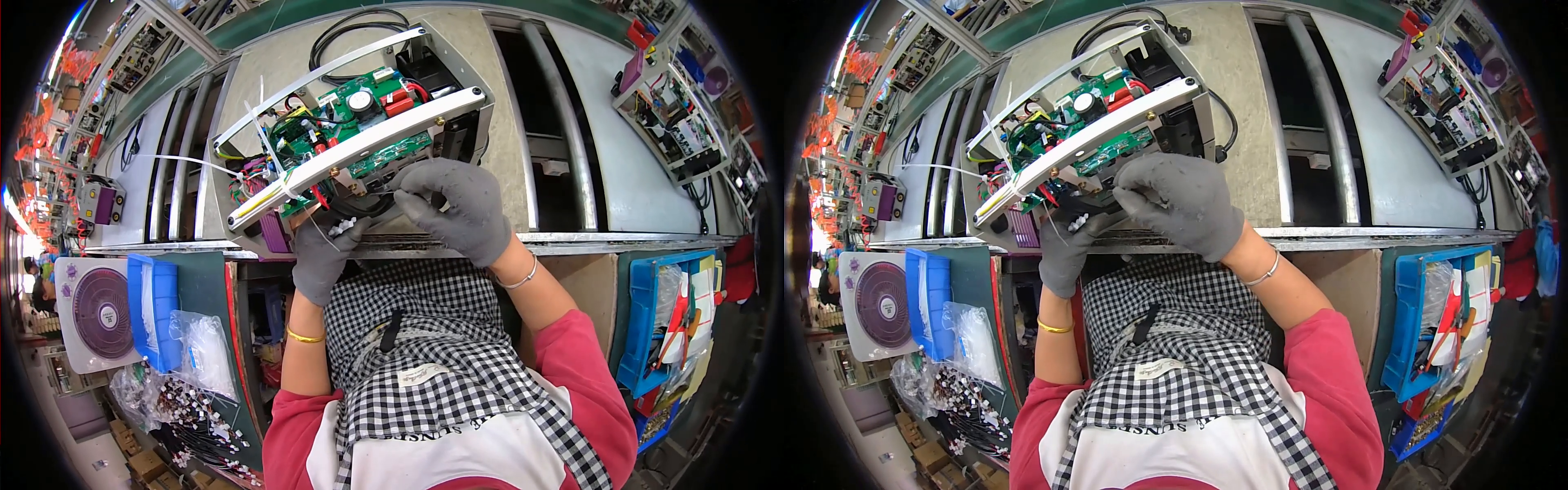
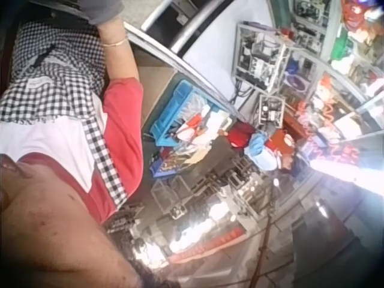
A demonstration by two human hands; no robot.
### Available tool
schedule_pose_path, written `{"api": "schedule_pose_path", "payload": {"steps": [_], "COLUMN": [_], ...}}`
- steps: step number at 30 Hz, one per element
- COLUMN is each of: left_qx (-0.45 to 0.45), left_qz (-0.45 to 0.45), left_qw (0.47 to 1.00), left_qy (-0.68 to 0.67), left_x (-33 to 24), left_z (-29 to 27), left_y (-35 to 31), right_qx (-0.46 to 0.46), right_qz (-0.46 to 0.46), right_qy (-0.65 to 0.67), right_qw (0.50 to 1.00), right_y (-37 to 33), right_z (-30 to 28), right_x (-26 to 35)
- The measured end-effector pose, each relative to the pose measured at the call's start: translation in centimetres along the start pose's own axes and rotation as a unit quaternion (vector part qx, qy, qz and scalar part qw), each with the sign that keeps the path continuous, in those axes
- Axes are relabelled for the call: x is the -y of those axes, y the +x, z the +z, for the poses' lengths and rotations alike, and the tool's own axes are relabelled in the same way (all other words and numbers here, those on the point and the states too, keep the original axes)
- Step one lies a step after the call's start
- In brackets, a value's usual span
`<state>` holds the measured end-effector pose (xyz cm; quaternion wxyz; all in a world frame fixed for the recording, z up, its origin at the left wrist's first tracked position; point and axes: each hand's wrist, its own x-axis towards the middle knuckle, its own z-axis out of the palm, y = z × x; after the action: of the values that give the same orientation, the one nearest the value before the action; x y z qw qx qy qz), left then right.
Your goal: The recorder is assembling an arc welding machine by connecting internal electrical wires to circuit boards and components.
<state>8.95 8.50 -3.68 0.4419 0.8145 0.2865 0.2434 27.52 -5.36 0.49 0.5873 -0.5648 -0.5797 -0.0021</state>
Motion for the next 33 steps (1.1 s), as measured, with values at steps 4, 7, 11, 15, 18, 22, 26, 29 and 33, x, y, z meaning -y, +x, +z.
{"api": "schedule_pose_path", "payload": {"steps": [4, 7, 11, 15, 18, 22, 26, 29, 33], "left_qx": [0.008, 0.011, -0.008, -0.044, -0.085, -0.113, -0.105, -0.12, -0.212], "left_qz": [0.02, 0.002, 0.024, 0.05, -0.061, -0.146, -0.149, -0.172, -0.073], "left_qw": [0.999, 1.0, 1.0, 0.994, 0.99, 0.953, 0.961, 0.937, 0.927], "left_qy": [-0.025, 0.0, -0.005, -0.083, -0.096, -0.241, -0.207, -0.278, -0.302], "left_x": [-0.7, -1.0, -1.0, -1.5, -0.3, -0.4, -0.1, 0.5, 0.2], "left_z": [0.0, 0.0, 0.2, 1.1, 1.7, 4.2, 6.2, 7.5, 9.3], "left_y": [0.1, 0.0, -0.1, -0.7, -2.6, -4.0, -3.8, -3.1, -2.2], "right_qx": [0.004, 0.029, 0.027, 0.043, 0.024, 0.018, 0.008, 0.006, -0.001], "right_qz": [-0.008, 0.001, -0.032, -0.036, -0.011, -0.017, 0.003, 0.004, 0.024], "right_qy": [-0.014, -0.022, -0.014, -0.058, -0.054, -0.049, -0.067, -0.073, -0.065], "right_qw": [1.0, 0.999, 0.999, 0.997, 0.998, 0.998, 0.998, 0.997, 0.998], "right_y": [0.2, 0.4, 0.6, 0.6, 0.1, 0.0, -0.1, -0.2, -0.3], "right_z": [-0.1, 0.1, 0.9, 1.3, 1.6, 2.1, 2.3, 2.4, 2.6], "right_x": [0.3, 0.2, -0.3, -0.8, -1.4, -1.4, -1.4, -1.5, -1.2]}}
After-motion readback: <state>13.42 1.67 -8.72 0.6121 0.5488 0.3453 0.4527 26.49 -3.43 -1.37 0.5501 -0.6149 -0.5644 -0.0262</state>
